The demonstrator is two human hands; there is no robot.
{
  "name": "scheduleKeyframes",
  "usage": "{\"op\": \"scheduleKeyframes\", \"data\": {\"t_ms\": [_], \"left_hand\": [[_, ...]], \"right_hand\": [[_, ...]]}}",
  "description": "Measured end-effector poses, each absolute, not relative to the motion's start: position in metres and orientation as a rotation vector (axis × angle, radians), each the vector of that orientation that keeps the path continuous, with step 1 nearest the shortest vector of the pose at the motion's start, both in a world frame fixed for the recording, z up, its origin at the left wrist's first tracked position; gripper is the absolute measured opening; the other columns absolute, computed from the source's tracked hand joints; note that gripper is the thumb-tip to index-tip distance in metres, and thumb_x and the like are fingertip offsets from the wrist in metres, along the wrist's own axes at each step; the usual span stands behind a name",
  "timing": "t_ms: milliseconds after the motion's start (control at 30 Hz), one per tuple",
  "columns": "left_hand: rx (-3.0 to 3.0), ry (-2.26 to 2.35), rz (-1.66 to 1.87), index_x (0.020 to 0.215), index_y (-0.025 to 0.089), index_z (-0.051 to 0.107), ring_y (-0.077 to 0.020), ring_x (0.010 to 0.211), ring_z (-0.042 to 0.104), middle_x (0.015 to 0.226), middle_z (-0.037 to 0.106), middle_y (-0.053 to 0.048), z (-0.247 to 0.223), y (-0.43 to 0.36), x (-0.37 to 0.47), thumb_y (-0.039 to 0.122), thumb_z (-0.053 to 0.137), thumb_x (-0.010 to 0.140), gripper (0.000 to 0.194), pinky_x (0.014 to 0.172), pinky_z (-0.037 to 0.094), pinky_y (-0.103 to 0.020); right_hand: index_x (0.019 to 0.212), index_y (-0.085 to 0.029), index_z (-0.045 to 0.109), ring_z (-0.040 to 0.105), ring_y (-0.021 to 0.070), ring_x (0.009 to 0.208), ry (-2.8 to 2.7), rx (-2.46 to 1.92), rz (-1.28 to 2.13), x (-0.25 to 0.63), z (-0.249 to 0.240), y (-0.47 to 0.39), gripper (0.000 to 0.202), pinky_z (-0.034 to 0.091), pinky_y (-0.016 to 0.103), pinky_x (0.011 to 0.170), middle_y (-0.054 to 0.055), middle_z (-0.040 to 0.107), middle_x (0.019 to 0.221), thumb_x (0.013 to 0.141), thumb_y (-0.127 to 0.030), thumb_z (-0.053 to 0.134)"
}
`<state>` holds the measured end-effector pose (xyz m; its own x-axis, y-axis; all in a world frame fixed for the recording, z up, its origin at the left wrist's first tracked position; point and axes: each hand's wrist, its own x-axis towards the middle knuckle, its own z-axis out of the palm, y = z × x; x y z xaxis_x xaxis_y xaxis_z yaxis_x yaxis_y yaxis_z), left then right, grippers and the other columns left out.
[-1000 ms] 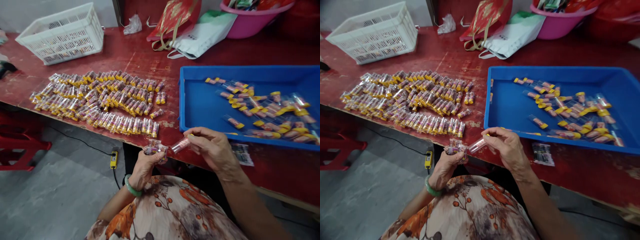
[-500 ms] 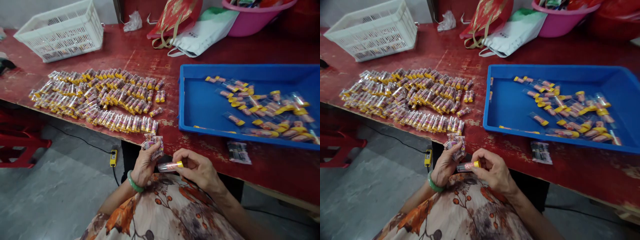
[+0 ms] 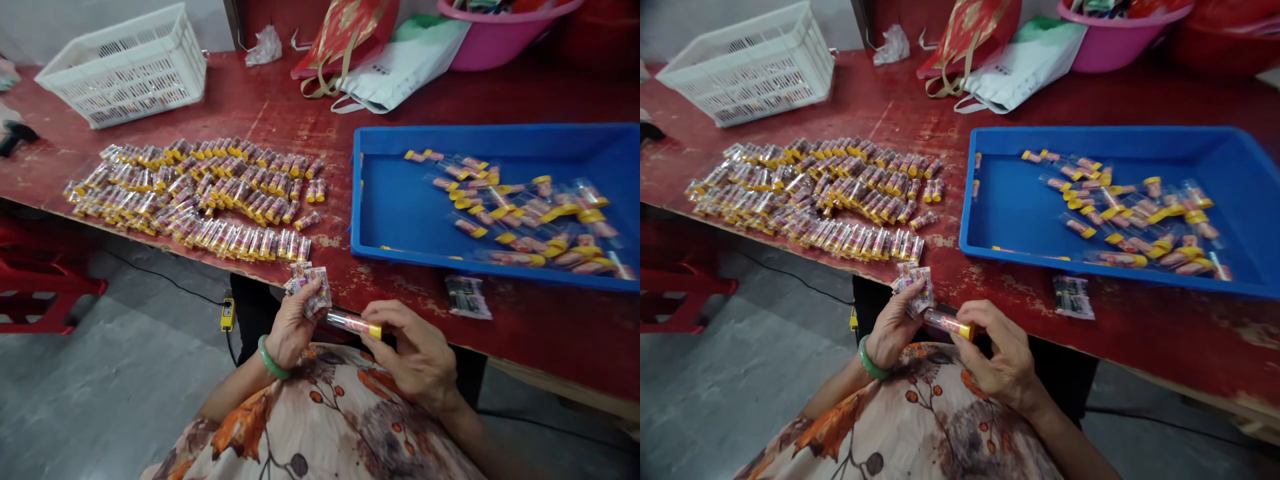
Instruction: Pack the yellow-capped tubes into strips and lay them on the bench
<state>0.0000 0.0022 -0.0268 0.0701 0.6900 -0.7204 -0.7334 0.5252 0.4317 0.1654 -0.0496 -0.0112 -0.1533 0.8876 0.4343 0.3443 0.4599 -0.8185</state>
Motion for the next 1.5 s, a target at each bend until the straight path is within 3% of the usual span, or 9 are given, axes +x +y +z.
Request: {"op": "scheduleKeyframes", "data": {"t_ms": [267, 400, 600, 833, 1133, 1367, 1500], "left_hand": [[0.000, 1.005, 1.093, 0.082, 0.015, 0.068, -0.0101, 0.065, 0.062, 0.076, 0.068, 0.001, -0.013, -0.003, 0.005, 0.020, 0.083, 0.063, 0.025, 0.064, 0.051, -0.023], [-0.028, 1.010, 1.089, 0.084, 0.017, 0.068, -0.0108, 0.070, 0.063, 0.079, 0.069, 0.002, -0.017, -0.003, 0.005, 0.020, 0.083, 0.064, 0.025, 0.070, 0.052, -0.025], [-0.112, 1.055, 1.064, 0.076, 0.016, 0.066, -0.0100, 0.059, 0.060, 0.068, 0.065, 0.003, -0.016, 0.000, 0.010, 0.018, 0.085, 0.060, 0.025, 0.062, 0.049, -0.024], [-0.092, 0.997, 1.086, 0.084, 0.016, 0.067, -0.0101, 0.065, 0.062, 0.079, 0.069, 0.002, -0.018, -0.002, 0.009, 0.019, 0.083, 0.064, 0.026, 0.064, 0.051, -0.024], [-0.080, 1.033, 1.057, 0.084, 0.016, 0.068, -0.0130, 0.069, 0.065, 0.081, 0.070, 0.000, -0.018, -0.001, 0.007, 0.017, 0.082, 0.064, 0.025, 0.065, 0.056, -0.029], [0.157, 1.023, 1.143, 0.085, 0.014, 0.068, -0.0134, 0.067, 0.065, 0.078, 0.069, -0.001, -0.021, -0.009, 0.009, 0.029, 0.086, 0.059, 0.035, 0.063, 0.056, -0.027], [0.229, 0.993, 1.145, 0.084, 0.013, 0.069, -0.0126, 0.066, 0.064, 0.077, 0.070, -0.002, -0.020, -0.013, 0.010, 0.026, 0.087, 0.058, 0.034, 0.067, 0.053, -0.026]], "right_hand": [[0.106, -0.018, 0.055, 0.064, 0.0180, 0.088, -1.831, -1.096, 0.373, 0.158, -0.017, -0.051, 0.032, 0.053, 0.029, 0.075, 0.009, 0.063, 0.097, 0.078, -0.006, 0.063], [0.107, -0.021, 0.056, 0.065, 0.0189, 0.086, -1.744, -1.151, 0.345, 0.161, -0.016, -0.053, 0.033, 0.055, 0.032, 0.075, 0.007, 0.064, 0.097, 0.078, -0.008, 0.064], [0.109, -0.021, 0.056, 0.068, 0.0199, 0.088, -1.906, -1.034, 0.384, 0.164, -0.019, -0.056, 0.033, 0.055, 0.031, 0.071, 0.008, 0.067, 0.097, 0.078, -0.011, 0.065], [0.113, -0.023, 0.055, 0.070, 0.0197, 0.088, -1.939, -1.108, 0.112, 0.162, -0.026, -0.055, 0.042, 0.055, 0.029, 0.070, 0.007, 0.070, 0.100, 0.076, -0.010, 0.068], [0.103, -0.023, 0.059, 0.067, 0.0205, 0.082, -1.577, -1.250, 0.340, 0.156, -0.025, -0.054, 0.029, 0.057, 0.032, 0.067, 0.007, 0.066, 0.094, 0.077, -0.012, 0.067], [0.103, -0.023, 0.056, 0.066, 0.0202, 0.084, -1.635, -1.197, 0.395, 0.153, -0.043, -0.050, 0.027, 0.057, 0.035, 0.072, 0.007, 0.065, 0.098, 0.079, -0.019, 0.069], [0.098, -0.023, 0.054, 0.064, 0.0187, 0.084, -1.629, -1.142, 0.467, 0.148, -0.051, -0.040, 0.028, 0.055, 0.033, 0.072, 0.005, 0.063, 0.098, 0.077, -0.025, 0.073]]}}
